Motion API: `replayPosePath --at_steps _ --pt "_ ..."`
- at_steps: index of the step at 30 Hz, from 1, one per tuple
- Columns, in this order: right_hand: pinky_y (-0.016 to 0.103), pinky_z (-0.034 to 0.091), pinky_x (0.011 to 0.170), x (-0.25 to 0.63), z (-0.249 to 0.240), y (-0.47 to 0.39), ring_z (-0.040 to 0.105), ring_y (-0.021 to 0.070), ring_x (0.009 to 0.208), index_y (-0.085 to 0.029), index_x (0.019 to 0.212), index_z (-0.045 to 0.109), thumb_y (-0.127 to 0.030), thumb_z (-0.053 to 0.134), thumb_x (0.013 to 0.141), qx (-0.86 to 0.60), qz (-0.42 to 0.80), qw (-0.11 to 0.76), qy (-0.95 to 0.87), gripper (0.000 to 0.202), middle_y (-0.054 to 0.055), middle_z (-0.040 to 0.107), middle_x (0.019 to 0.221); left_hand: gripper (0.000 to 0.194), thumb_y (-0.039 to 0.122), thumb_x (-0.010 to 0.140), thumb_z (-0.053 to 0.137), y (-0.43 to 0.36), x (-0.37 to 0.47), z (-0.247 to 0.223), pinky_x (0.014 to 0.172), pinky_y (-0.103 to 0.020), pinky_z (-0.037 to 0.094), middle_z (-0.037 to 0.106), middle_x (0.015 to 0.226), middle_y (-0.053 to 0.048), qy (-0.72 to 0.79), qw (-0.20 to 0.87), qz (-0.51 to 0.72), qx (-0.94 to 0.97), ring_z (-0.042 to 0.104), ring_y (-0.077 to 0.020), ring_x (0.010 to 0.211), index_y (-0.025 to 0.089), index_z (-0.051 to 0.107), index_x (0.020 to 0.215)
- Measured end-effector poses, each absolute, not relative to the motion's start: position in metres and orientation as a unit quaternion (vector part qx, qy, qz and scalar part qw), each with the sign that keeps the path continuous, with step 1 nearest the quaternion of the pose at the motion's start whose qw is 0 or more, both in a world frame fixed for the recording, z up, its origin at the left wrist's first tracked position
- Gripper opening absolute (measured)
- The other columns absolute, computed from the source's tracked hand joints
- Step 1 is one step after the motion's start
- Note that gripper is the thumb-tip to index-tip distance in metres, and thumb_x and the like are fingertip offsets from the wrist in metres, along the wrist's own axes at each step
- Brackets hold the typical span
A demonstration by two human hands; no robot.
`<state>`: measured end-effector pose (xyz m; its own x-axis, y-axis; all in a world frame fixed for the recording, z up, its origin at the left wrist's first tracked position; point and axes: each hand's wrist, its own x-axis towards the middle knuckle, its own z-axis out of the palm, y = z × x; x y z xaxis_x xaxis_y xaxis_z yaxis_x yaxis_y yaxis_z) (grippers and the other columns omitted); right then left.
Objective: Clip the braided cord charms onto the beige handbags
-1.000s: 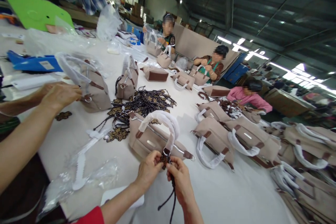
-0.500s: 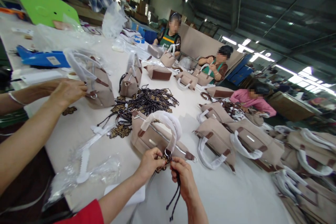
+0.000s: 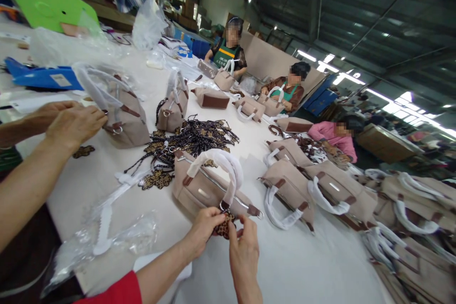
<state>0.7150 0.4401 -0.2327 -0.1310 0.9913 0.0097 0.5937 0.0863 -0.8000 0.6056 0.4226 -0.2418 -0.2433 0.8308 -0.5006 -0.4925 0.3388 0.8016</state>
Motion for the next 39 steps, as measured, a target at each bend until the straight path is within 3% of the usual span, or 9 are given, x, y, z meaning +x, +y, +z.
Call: replayPosePath --at_steps 6,10,14,16,18,26,32,35,39 --pt "0.023 0.043 0.048 0.715 -0.233 0.454 0.058 0.0153 0.051 -0.018 0.067 0.061 -0.03 0.053 0.074 -0.549 0.352 0.246 -0.717 0.015 -0.001 0.063 0.054 0.027 0.04 0.063 0.05 0.423 0.602 -0.241 0.044 -0.022 0.035 0.052 0.055 0.001 0.613 0.575 0.496 0.215 0.048 -0.0127 0.049 0.014 0.056 0.068" --pt "0.024 0.038 0.045 0.721 -0.224 0.472 0.055 0.0157 0.046 -0.019 0.068 0.059 -0.033 0.052 0.078 -0.569 0.245 0.283 -0.733 0.019 0.0 0.061 0.053 0.019 0.032 0.068 0.047 0.419 0.595 -0.242 0.054 -0.027 0.039 0.051 0.055 0.0 0.67 0.501 0.476 0.273 0.052 -0.0176 0.057 0.016 0.056 0.062" --pt "0.028 0.041 0.059 0.716 -0.215 0.491 0.059 0.0187 0.066 -0.019 0.082 0.06 -0.033 0.048 0.082 -0.501 0.135 0.324 -0.791 0.019 0.005 0.066 0.073 0.032 0.028 0.076 0.041 0.415 0.595 -0.243 0.07 -0.029 0.039 0.056 0.064 0.001 0.679 0.425 0.495 0.335 0.054 -0.0189 0.069 0.017 0.056 0.102" --pt "0.028 0.041 0.065 0.711 -0.212 0.498 0.057 0.0186 0.073 -0.019 0.083 0.06 -0.03 0.043 0.086 -0.44 0.095 0.336 -0.827 0.021 0.006 0.065 0.078 0.044 0.027 0.078 0.037 0.414 0.595 -0.243 0.068 -0.029 0.04 0.055 0.061 0.002 0.67 0.426 0.492 0.357 0.054 -0.0184 0.065 0.016 0.046 0.12" --pt "0.027 0.04 0.065 0.706 -0.208 0.502 0.055 0.0177 0.073 -0.02 0.083 0.061 -0.027 0.042 0.088 -0.391 0.06 0.343 -0.852 0.021 0.006 0.064 0.076 0.049 0.027 0.078 0.037 0.415 0.595 -0.243 0.065 -0.028 0.04 0.054 0.058 0.003 0.652 0.447 0.494 0.363 0.053 -0.018 0.062 0.015 0.043 0.125" --pt "0.025 0.046 0.062 0.693 -0.211 0.519 0.059 0.0154 0.07 -0.017 0.093 0.059 -0.016 0.038 0.089 -0.259 0.044 0.334 -0.905 0.022 0.006 0.063 0.076 0.038 0.029 0.074 0.044 0.415 0.592 -0.261 0.057 -0.024 0.04 0.058 0.066 0.001 0.582 0.477 0.557 0.353 0.051 -0.014 0.057 0.016 0.054 0.109" --pt "0.023 0.053 0.071 0.688 -0.217 0.523 0.065 0.0141 0.08 -0.015 0.107 0.053 -0.017 0.039 0.089 -0.222 0.078 0.355 -0.905 0.023 0.007 0.067 0.087 0.026 0.029 0.072 0.045 0.425 0.566 -0.252 0.075 -0.029 0.043 0.065 0.082 -0.006 0.647 0.392 0.572 0.316 0.057 -0.0203 0.081 0.015 0.064 0.082" --pt "0.022 0.054 0.074 0.683 -0.225 0.523 0.066 0.015 0.085 -0.013 0.109 0.053 -0.016 0.039 0.089 -0.222 0.09 0.367 -0.899 0.025 0.01 0.069 0.094 0.033 0.041 0.076 0.045 0.441 0.558 -0.237 0.055 -0.025 0.043 0.06 0.063 -0.001 0.621 0.44 0.592 0.265 0.054 -0.0156 0.058 0.014 0.062 0.086" --pt "0.028 0.052 0.085 0.684 -0.245 0.525 0.059 0.0188 0.107 -0.015 0.122 0.049 -0.019 0.038 0.088 -0.254 0.167 0.38 -0.873 0.036 0.012 0.061 0.118 0.03 0.042 0.07 0.058 0.461 0.56 -0.226 0.039 -0.02 0.033 0.05 0.044 0.004 0.582 0.497 0.589 0.259 0.044 -0.0095 0.037 0.013 0.061 0.068"
